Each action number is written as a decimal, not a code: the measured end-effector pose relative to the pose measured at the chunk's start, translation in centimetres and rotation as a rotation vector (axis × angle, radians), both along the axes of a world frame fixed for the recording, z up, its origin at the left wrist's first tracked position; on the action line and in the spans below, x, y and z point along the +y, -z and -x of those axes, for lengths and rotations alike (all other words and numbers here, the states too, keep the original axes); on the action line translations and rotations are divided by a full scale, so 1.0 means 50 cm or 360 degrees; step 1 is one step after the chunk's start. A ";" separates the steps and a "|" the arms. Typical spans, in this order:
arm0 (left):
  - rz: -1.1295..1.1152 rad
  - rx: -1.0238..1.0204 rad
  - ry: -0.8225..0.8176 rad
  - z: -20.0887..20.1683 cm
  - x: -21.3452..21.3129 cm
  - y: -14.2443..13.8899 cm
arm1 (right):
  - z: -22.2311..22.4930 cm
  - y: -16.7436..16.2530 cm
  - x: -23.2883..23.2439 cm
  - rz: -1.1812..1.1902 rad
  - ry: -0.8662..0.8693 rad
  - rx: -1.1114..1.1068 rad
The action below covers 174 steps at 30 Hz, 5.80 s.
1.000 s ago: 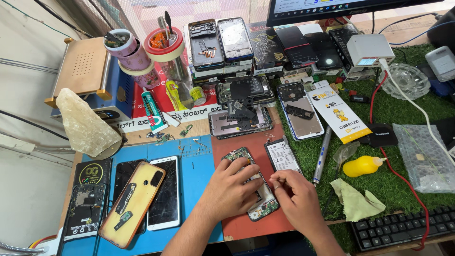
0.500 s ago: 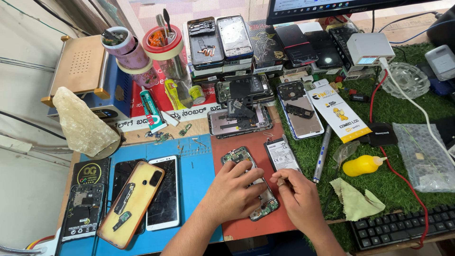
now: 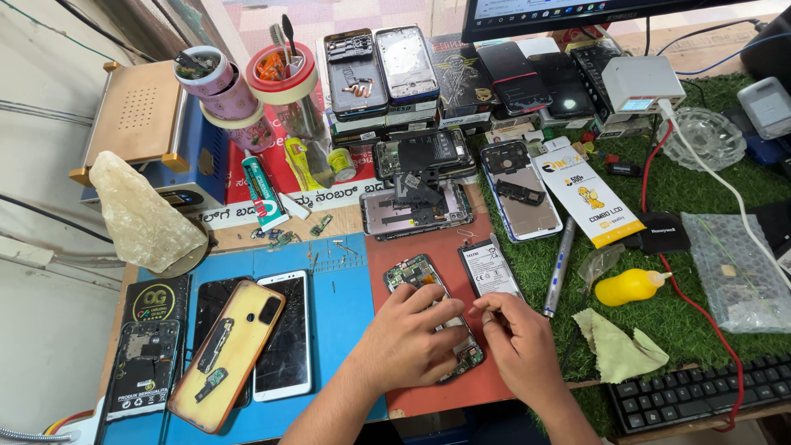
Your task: The person repairs a disassembled smartphone at a workbench. They work on the exposed motherboard and internal components, lift and reposition the board, press connectors, then align the board back into the phone housing with the battery and press it into place.
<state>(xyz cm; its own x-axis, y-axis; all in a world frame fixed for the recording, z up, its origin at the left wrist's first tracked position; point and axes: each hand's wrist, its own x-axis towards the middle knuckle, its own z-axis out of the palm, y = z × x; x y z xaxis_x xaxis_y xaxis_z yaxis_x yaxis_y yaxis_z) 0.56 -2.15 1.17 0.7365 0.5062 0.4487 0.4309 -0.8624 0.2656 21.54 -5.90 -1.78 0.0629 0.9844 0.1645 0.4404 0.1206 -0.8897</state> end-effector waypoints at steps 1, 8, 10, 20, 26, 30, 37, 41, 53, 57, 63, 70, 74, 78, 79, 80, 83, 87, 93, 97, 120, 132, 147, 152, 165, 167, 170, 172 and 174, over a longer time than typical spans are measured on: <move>0.0006 0.0002 0.0002 0.000 0.001 0.000 | 0.000 0.000 0.001 -0.0008 -0.0007 0.0013; -0.0001 0.0000 0.0025 0.001 0.000 0.002 | 0.000 0.002 0.000 0.0019 0.0001 0.0020; 0.0003 -0.0001 0.0027 0.000 0.000 0.003 | -0.001 0.001 0.000 0.0001 -0.0012 0.0013; -0.0019 -0.0054 0.0096 -0.003 -0.004 -0.001 | -0.002 0.001 -0.001 -0.0040 -0.0031 0.0003; -0.0008 -0.0043 0.0112 -0.004 -0.004 0.000 | -0.004 0.000 -0.001 -0.0027 -0.0021 -0.0025; -0.0010 -0.0048 0.0122 -0.007 -0.004 0.002 | -0.004 0.000 -0.002 -0.0049 -0.0019 -0.0052; 0.0044 -0.0093 0.0115 -0.008 -0.005 0.007 | -0.004 -0.004 -0.002 -0.0051 -0.0026 -0.0053; 0.0051 -0.0082 0.0104 -0.010 -0.008 0.006 | -0.004 -0.006 -0.005 0.0001 -0.0011 -0.0040; 0.0149 -0.0204 0.0119 -0.008 -0.006 0.001 | -0.030 -0.020 -0.014 0.0157 -0.0236 0.0074; 0.0157 -0.0205 0.0118 -0.008 -0.008 0.004 | -0.039 -0.017 -0.014 0.0208 -0.0277 0.0122; 0.0182 -0.0219 0.0119 -0.008 -0.007 0.005 | -0.043 -0.018 -0.015 0.0241 -0.0271 0.0077; 0.0241 -0.0218 0.0106 -0.008 -0.007 0.004 | -0.041 -0.024 -0.013 0.0261 -0.0286 0.0033; 0.0275 -0.0233 0.0105 -0.008 -0.008 0.003 | -0.042 -0.023 -0.010 0.0234 -0.0337 0.0061; 0.0281 -0.0232 0.0102 -0.008 -0.006 0.002 | -0.041 -0.022 -0.009 0.0236 -0.0335 0.0036; 0.0287 -0.0232 0.0104 -0.008 -0.007 0.002 | -0.040 -0.022 -0.010 0.0240 -0.0329 0.0024; 0.0283 -0.0227 0.0101 -0.008 -0.008 0.002 | -0.040 -0.021 -0.011 0.0240 -0.0331 0.0014; 0.0272 -0.0221 0.0098 -0.007 -0.007 0.000 | -0.037 -0.023 -0.008 0.0221 -0.0343 -0.0020; 0.0251 -0.0240 0.0095 -0.006 -0.005 -0.002 | -0.036 -0.029 -0.004 0.0174 -0.0388 -0.0037; 0.0221 -0.0217 -0.0036 0.002 -0.002 -0.015 | -0.028 -0.036 -0.006 0.0096 -0.0389 -0.0060; 0.0277 -0.0265 -0.0195 0.011 -0.018 -0.025 | -0.025 -0.038 -0.010 0.0001 -0.0402 -0.0095; 0.0181 -0.0116 -0.0382 -0.012 -0.135 0.004 | -0.017 -0.025 -0.034 -0.0436 -0.0249 -0.0453; 0.0292 -0.0084 -0.0387 -0.015 -0.138 0.007 | -0.029 -0.019 -0.066 -0.0641 -0.0287 -0.0727; 0.0356 -0.0038 -0.0382 -0.020 -0.137 0.038 | 0.022 -0.070 0.026 -0.0517 -0.0404 -0.1284; 0.0373 -0.0034 -0.0377 -0.020 -0.135 0.043 | 0.025 -0.072 0.034 -0.0504 -0.0390 -0.1467; 0.0237 -0.0210 -0.0765 -0.031 -0.119 0.025 | 0.038 -0.073 0.131 -0.0662 -0.0551 -0.0920; 0.0258 -0.0183 -0.0779 -0.032 -0.116 0.026 | 0.039 -0.072 0.139 -0.0689 -0.0576 -0.0907; 0.0237 -0.0081 -0.0766 -0.031 -0.108 0.027 | 0.040 -0.070 0.146 -0.0713 -0.0598 -0.0878; 0.0183 0.0024 -0.0755 -0.030 -0.094 0.031 | 0.040 -0.067 0.152 -0.0741 -0.0614 -0.0825; 0.0101 0.0006 -0.0762 -0.031 -0.084 0.032 | 0.041 -0.067 0.158 -0.0729 -0.0609 -0.0779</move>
